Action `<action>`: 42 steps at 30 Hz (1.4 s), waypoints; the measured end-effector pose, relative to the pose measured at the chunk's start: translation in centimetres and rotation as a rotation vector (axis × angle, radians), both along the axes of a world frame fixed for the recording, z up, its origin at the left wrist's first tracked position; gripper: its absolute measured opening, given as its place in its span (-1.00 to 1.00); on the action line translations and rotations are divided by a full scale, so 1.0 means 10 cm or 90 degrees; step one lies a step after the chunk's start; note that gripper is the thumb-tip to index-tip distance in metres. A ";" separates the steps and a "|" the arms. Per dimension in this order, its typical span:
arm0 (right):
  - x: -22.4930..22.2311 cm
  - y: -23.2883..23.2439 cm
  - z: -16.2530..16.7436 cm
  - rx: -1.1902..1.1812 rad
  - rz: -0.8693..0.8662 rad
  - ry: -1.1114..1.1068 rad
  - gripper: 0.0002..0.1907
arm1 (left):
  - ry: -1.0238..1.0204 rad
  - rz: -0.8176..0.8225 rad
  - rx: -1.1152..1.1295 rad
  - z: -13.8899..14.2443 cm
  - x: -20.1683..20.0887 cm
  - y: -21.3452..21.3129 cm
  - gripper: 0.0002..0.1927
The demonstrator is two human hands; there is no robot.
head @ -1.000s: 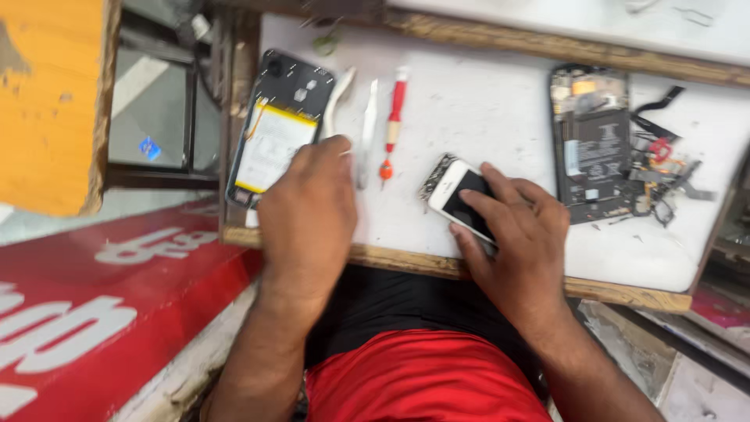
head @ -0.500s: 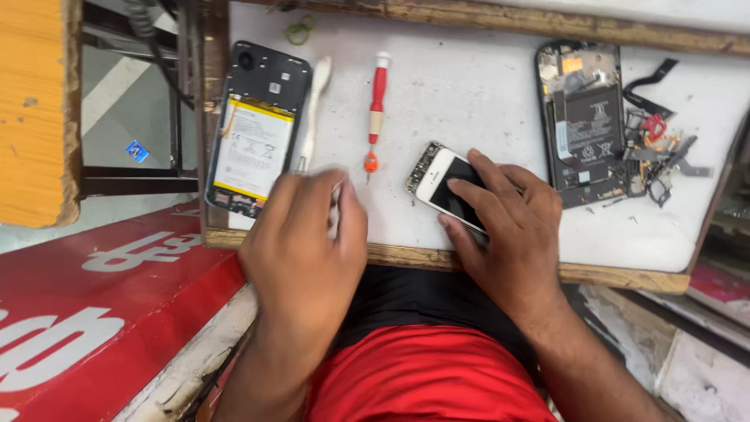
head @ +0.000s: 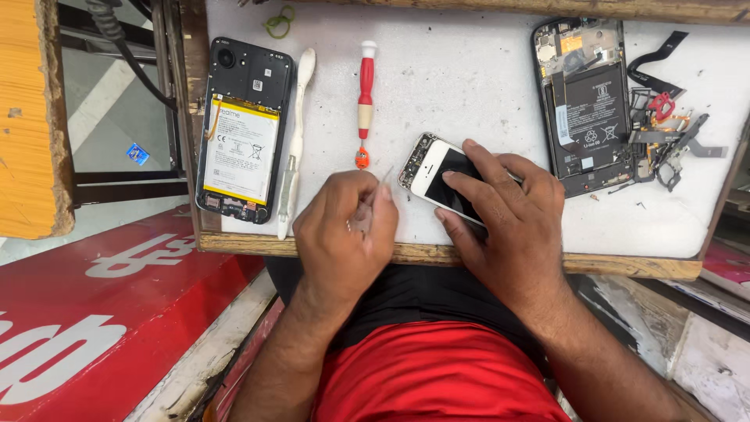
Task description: The person works on two smartphones on a cluttered workbench. They use a screwdriver to remove screws from a white smartphone, then use a plastic pry tool to separate the screen from the frame. The person handles the phone and tools throughout the clip.
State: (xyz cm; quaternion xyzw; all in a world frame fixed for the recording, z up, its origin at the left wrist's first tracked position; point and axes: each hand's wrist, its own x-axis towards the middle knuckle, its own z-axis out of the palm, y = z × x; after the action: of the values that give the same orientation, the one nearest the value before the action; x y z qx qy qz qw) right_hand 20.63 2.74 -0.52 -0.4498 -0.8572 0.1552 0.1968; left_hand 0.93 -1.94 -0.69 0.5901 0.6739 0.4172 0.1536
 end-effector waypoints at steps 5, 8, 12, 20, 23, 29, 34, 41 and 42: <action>0.00 -0.01 0.01 -0.011 -0.009 0.005 -0.56 | -0.075 -0.030 0.061 -0.06 0.03 -0.04 -0.87; 0.00 -0.01 0.01 -0.013 -0.005 0.004 -0.55 | -0.108 -0.078 0.086 -0.06 0.09 -0.01 -0.87; 0.00 0.00 0.00 -0.009 -0.003 -0.003 -0.56 | -0.051 -0.115 0.100 -0.09 0.13 0.06 -0.86; 0.01 -0.01 0.02 -0.024 -0.007 0.000 -0.55 | -0.010 -0.136 0.109 -0.09 0.13 0.04 -0.81; 0.01 0.00 0.01 -0.024 -0.006 0.010 -0.55 | -0.009 -0.142 0.110 -0.09 0.13 0.05 -0.82; 0.01 -0.01 -0.02 -0.002 -0.004 0.008 -0.56 | 0.032 -0.162 0.119 -0.10 0.12 0.06 -0.76; 0.01 0.00 -0.03 -0.002 -0.004 0.007 -0.55 | 0.056 -0.165 0.121 -0.12 0.14 0.04 -0.76; 0.00 0.00 0.01 -0.006 -0.004 0.031 -0.53 | 0.044 -0.141 0.129 -0.13 0.16 0.04 -0.78; -0.01 0.01 0.01 -0.003 -0.004 0.031 -0.53 | 0.045 -0.140 0.130 -0.13 0.16 0.04 -0.78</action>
State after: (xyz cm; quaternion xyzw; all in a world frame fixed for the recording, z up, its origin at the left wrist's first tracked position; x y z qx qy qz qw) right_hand 20.55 2.83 -0.44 -0.4489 -0.8505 0.1676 0.2169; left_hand 2.54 -1.54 -1.99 0.6871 0.5643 0.4432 0.1138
